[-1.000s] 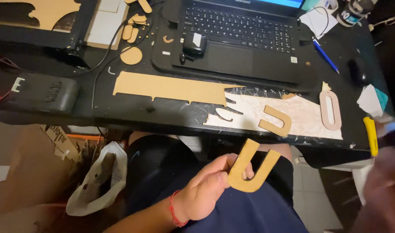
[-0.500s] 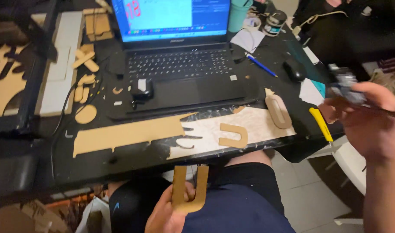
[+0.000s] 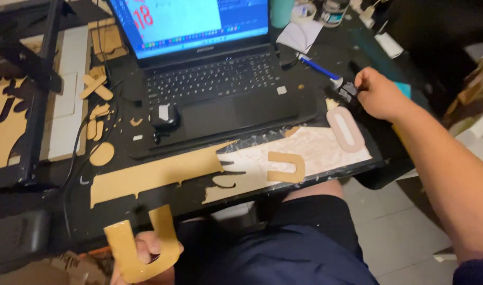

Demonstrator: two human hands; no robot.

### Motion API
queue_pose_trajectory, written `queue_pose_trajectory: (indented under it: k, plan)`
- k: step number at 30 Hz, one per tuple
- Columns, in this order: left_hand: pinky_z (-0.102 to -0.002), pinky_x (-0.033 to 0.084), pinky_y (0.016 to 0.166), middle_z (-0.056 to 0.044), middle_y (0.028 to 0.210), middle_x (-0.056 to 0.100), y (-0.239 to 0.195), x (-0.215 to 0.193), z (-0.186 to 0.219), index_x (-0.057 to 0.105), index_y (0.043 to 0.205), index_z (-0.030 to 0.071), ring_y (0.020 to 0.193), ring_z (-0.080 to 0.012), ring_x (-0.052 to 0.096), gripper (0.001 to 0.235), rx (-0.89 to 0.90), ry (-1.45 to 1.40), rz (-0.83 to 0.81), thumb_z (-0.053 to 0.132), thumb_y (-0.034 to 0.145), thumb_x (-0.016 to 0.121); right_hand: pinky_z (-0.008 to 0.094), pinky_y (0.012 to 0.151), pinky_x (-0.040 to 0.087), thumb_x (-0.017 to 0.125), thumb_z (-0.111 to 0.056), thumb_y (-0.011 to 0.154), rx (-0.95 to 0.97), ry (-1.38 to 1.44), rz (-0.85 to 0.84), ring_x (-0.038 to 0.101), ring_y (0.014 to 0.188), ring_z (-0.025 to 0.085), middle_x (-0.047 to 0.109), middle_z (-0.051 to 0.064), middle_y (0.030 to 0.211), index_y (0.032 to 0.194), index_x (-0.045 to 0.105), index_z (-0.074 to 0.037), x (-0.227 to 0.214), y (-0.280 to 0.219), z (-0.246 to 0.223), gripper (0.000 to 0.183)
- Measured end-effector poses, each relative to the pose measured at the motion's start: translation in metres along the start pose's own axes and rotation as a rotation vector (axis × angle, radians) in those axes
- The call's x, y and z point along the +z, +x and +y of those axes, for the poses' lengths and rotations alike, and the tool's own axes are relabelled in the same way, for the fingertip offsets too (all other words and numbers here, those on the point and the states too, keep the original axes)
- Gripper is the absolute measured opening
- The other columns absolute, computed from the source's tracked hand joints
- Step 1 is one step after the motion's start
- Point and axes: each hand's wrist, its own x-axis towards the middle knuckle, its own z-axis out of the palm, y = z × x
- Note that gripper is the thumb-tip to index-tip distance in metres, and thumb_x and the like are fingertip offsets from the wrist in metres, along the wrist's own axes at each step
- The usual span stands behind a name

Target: Sanding the edges of a laser-cut wooden piece and inspecting the finish at a workbench.

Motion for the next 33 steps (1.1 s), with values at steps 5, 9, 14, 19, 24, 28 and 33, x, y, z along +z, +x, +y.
queue_pose_trajectory:
  k: [5,9,14,19,24,28,33]
  plan:
    - [-0.063,0.046,0.084,-0.017,0.114,0.054,0.003,0.002,-0.014,0.061,0.115,0.0,0.105,-0.0349,0.051,0.039,0.138,-0.066,-0.179,0.037,0.103,0.063,0.048,0.079,0.042,0.051,0.001,0.083,-0.126,-0.137,0.066,0.056,0.09,0.039,0.06,0.02,0.101,0.105,0.056,-0.007,0.012,-0.005,-0.011,0.024]
    - [-0.052,0.042,0.091,-0.017,0.114,0.055,0.007,0.054,-0.027,0.063,0.113,-0.001,0.108,-0.0322,0.052,0.032,0.004,0.057,0.043,0.029,0.101,0.063,0.05,0.089,0.049,0.052,0.007,0.076,-0.56,-0.251,0.343,0.062,0.103,0.04,0.068,0.021,0.109,0.097,0.068,0.008,0.009,-0.032,-0.025,0.026]
    - [-0.042,0.039,0.101,-0.017,0.118,0.06,0.008,0.09,-0.052,0.064,0.116,-0.002,0.114,-0.0281,0.055,0.031,-0.205,0.252,0.311,0.023,0.097,0.061,0.048,0.094,0.049,0.06,-0.012,0.081,-0.762,-0.245,0.171,0.063,0.104,0.038,0.069,0.017,0.112,0.107,0.068,-0.001,0.042,-0.136,-0.09,0.029]
    - [-0.033,0.041,0.098,-0.009,0.119,0.058,0.035,0.119,-0.053,0.055,0.117,0.003,0.111,-0.0195,0.056,0.032,-0.308,0.371,0.248,0.025,0.095,0.054,0.047,0.084,0.052,0.074,-0.04,0.078,-0.793,-0.272,0.007,0.064,0.102,0.035,0.066,0.013,0.117,0.121,0.065,-0.009,0.089,-0.185,-0.108,0.054]
    - [-0.03,0.048,0.097,-0.007,0.121,0.057,0.045,0.127,-0.058,0.058,0.124,0.007,0.095,-0.0208,0.06,0.027,-0.422,0.39,0.165,0.02,0.103,0.047,0.044,0.078,0.054,0.079,-0.018,0.08,-0.883,-0.263,0.144,0.067,0.091,0.03,0.071,0.012,0.105,0.109,0.067,-0.005,0.1,-0.193,-0.094,0.034]
    - [-0.034,0.05,0.095,-0.011,0.129,0.055,0.039,0.122,-0.071,0.049,0.129,0.001,0.111,-0.0225,0.059,0.03,-0.333,0.319,0.117,0.018,0.106,0.042,0.04,0.096,0.053,0.071,-0.013,0.089,-0.782,-0.26,0.196,0.067,0.106,0.031,0.071,0.011,0.117,0.115,0.07,-0.007,0.083,-0.205,-0.074,0.027]
    - [-0.035,0.053,0.092,-0.012,0.136,0.05,0.04,0.121,-0.082,0.042,0.135,0.004,0.115,-0.0258,0.06,0.033,-0.277,0.468,-0.014,0.022,0.108,0.034,0.03,0.09,0.053,0.065,-0.014,0.099,0.013,0.774,0.19,0.062,0.099,0.018,0.066,0.014,0.111,0.118,0.061,0.0,0.055,-0.252,-0.126,0.025]
